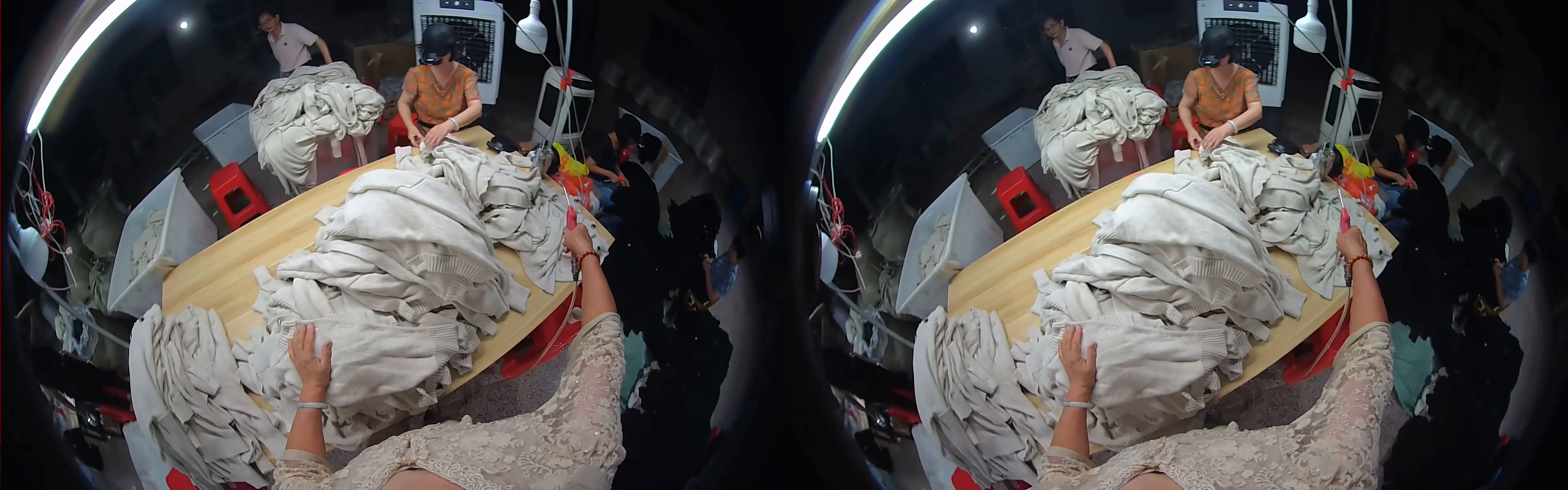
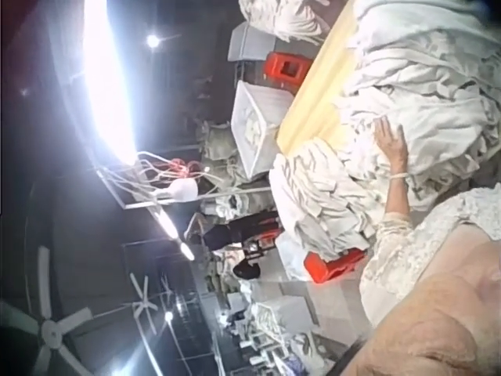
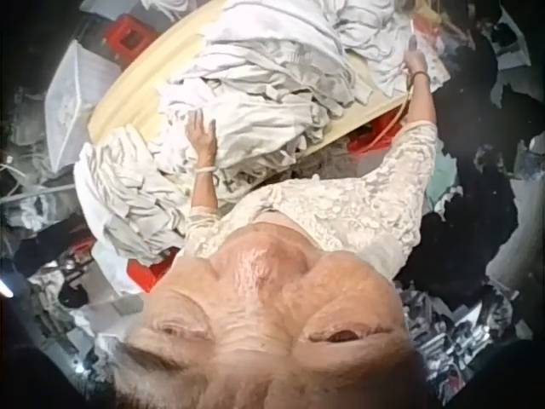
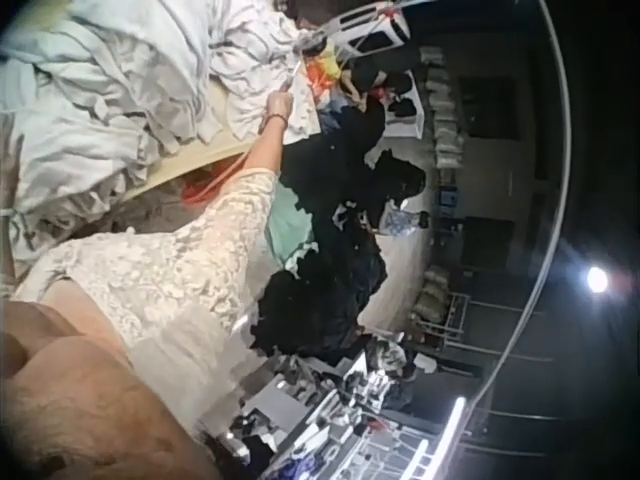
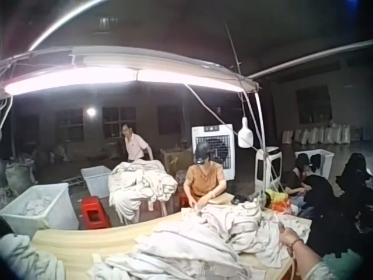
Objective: Trimming loose threads from a large pile of sweaters using scissors in a garment factory.
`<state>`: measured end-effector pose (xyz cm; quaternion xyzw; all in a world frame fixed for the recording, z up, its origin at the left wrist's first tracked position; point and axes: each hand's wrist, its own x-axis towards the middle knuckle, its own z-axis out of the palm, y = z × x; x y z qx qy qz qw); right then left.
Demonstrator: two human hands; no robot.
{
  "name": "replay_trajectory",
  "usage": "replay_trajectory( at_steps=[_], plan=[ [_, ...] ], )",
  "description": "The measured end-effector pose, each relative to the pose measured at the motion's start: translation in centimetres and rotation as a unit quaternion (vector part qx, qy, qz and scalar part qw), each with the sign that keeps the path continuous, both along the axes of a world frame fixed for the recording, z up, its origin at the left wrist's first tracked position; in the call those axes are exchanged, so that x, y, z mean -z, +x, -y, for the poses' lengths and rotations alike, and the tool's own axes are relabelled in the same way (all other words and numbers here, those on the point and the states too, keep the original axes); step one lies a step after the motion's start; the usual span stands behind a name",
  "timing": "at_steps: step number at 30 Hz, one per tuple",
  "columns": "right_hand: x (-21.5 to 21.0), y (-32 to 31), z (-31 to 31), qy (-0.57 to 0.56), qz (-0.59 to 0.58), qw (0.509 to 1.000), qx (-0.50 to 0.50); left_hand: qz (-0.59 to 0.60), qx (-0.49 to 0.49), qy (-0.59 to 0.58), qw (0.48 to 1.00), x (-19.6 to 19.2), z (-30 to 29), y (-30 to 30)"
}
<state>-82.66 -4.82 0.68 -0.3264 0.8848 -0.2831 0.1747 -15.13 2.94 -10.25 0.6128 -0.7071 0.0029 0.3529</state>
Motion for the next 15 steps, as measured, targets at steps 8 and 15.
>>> replay_trajectory(
  at_steps=[8,15],
  plan=[
    [-0.4,-0.1,-0.1,-0.041,0.015,0.999,-0.022,-0.004,0.004,0.015,1.0,0.0,0.5,-1.0],
    [-2.9,0.5,0.9,0.018,-0.01,0.999,0.025,0.002,0.017,0.012,1.0,0.7,0.0,-0.3]
  ],
)
